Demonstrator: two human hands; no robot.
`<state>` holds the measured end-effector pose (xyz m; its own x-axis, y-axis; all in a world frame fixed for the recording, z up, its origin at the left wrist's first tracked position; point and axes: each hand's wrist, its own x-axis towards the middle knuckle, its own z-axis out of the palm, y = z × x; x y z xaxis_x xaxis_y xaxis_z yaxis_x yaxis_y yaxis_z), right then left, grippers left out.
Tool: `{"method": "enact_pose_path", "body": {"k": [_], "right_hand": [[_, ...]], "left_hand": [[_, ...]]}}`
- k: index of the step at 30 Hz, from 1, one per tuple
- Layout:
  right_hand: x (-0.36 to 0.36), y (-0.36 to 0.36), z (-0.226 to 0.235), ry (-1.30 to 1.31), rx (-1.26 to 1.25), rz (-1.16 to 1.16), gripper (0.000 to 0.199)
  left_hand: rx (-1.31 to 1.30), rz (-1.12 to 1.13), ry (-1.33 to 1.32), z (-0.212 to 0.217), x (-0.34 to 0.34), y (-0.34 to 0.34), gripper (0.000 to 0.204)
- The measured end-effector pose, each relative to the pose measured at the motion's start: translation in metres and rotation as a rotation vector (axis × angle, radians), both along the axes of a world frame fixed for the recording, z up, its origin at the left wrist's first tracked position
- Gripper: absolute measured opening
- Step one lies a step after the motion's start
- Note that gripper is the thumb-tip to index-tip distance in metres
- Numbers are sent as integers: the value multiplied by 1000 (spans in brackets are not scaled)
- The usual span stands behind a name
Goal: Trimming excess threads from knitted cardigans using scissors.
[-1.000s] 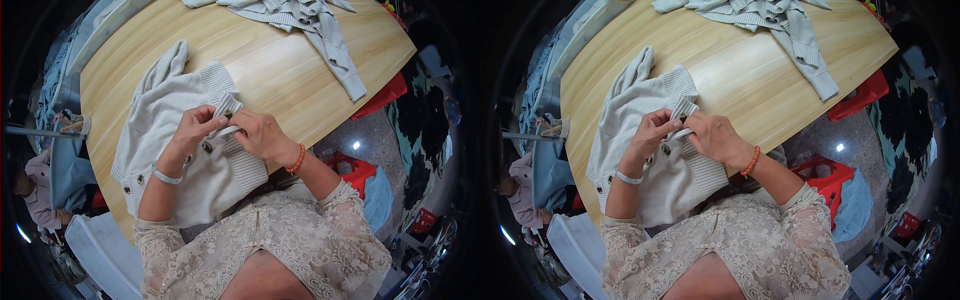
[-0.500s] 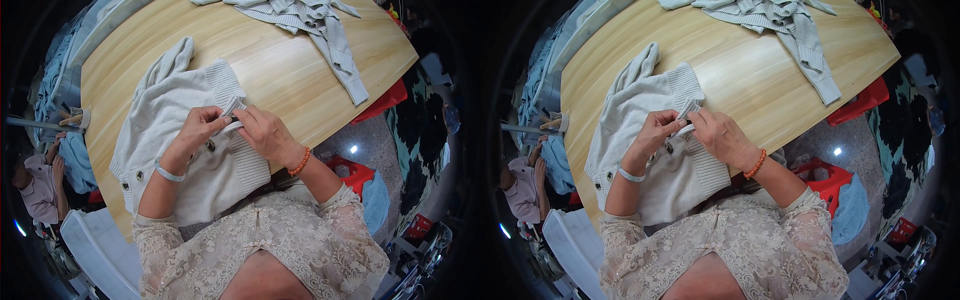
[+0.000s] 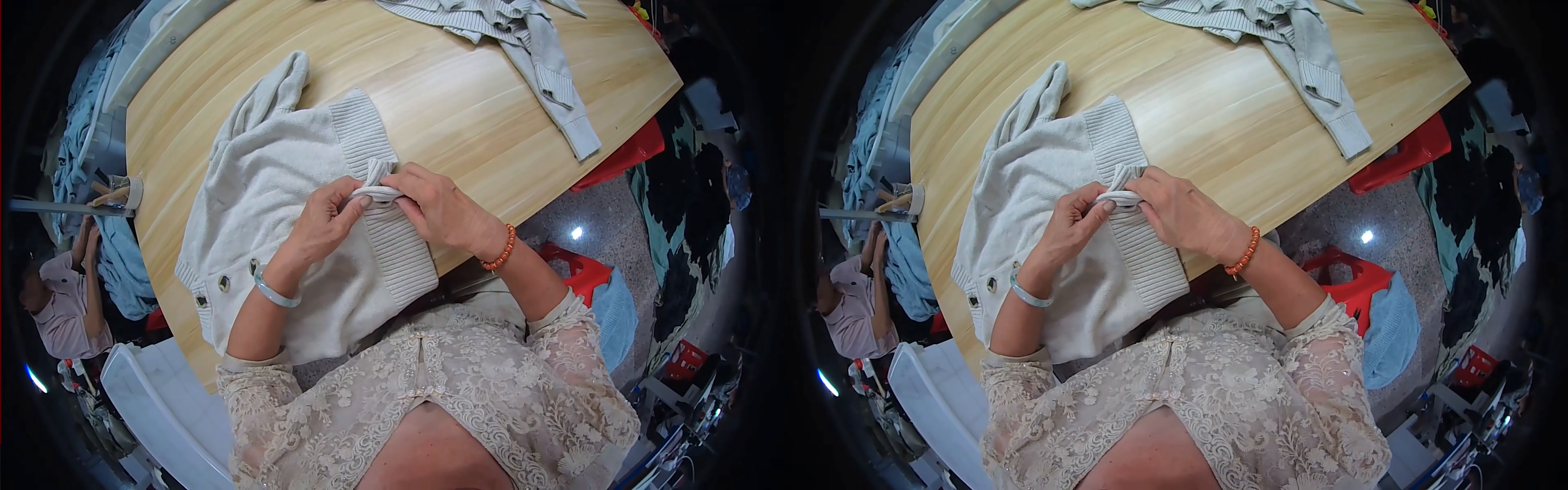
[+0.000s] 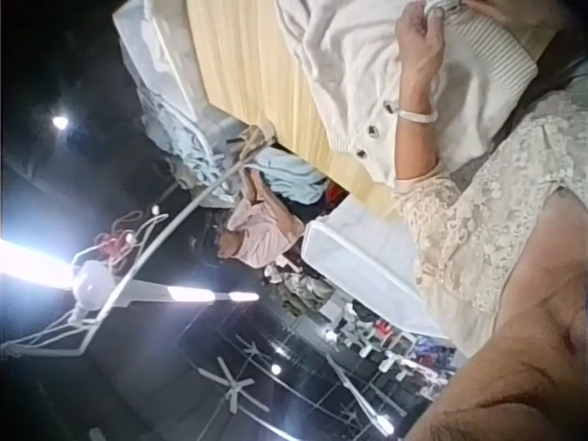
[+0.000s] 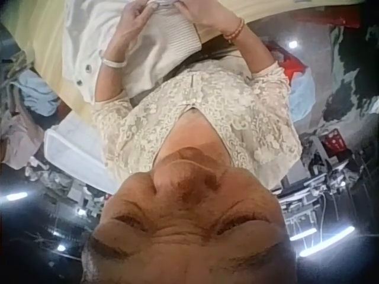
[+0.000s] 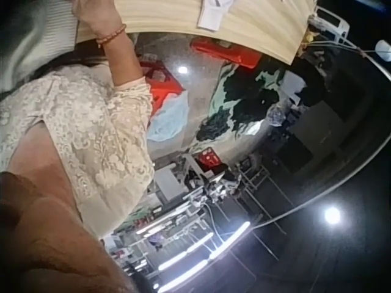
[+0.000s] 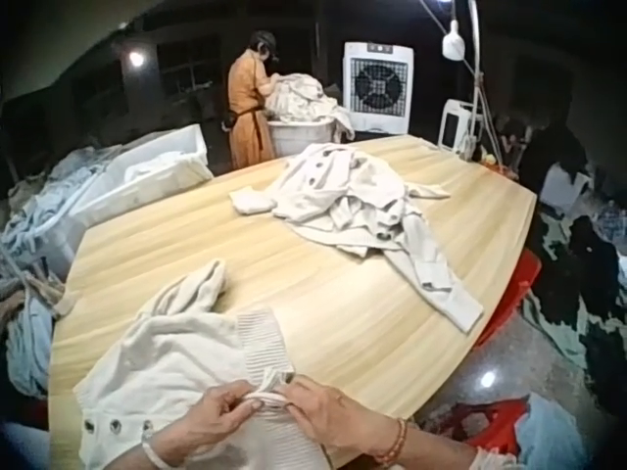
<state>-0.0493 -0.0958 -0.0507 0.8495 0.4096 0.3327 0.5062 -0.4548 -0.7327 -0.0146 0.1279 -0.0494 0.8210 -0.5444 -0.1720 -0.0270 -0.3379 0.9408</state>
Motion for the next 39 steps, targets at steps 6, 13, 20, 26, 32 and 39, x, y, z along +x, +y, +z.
{"method": "enact_pose_path", "body": {"k": [6, 13, 20, 26, 32, 39], "right_hand": [[-3, 7, -6, -40, 21, -75, 32], [3, -3, -9, 303, 289, 100, 11], [1, 7, -17, 705, 340, -135, 16], [1, -17, -16, 170, 116, -387, 34], [8, 34, 26, -71, 83, -129, 48], [-30, 113, 30, -263, 160, 311, 100]], "left_hand": [[-124, -36, 92, -4, 3, 3, 16], [-124, -55, 17, -11, 2, 4, 14], [-78, 134, -75, -10, -33, 21, 19], [737, 696, -771, 18, -87, 136, 62], [678, 979, -390, -13, -159, 258, 53], [-13, 395, -324, 57, -138, 145, 32]]}}
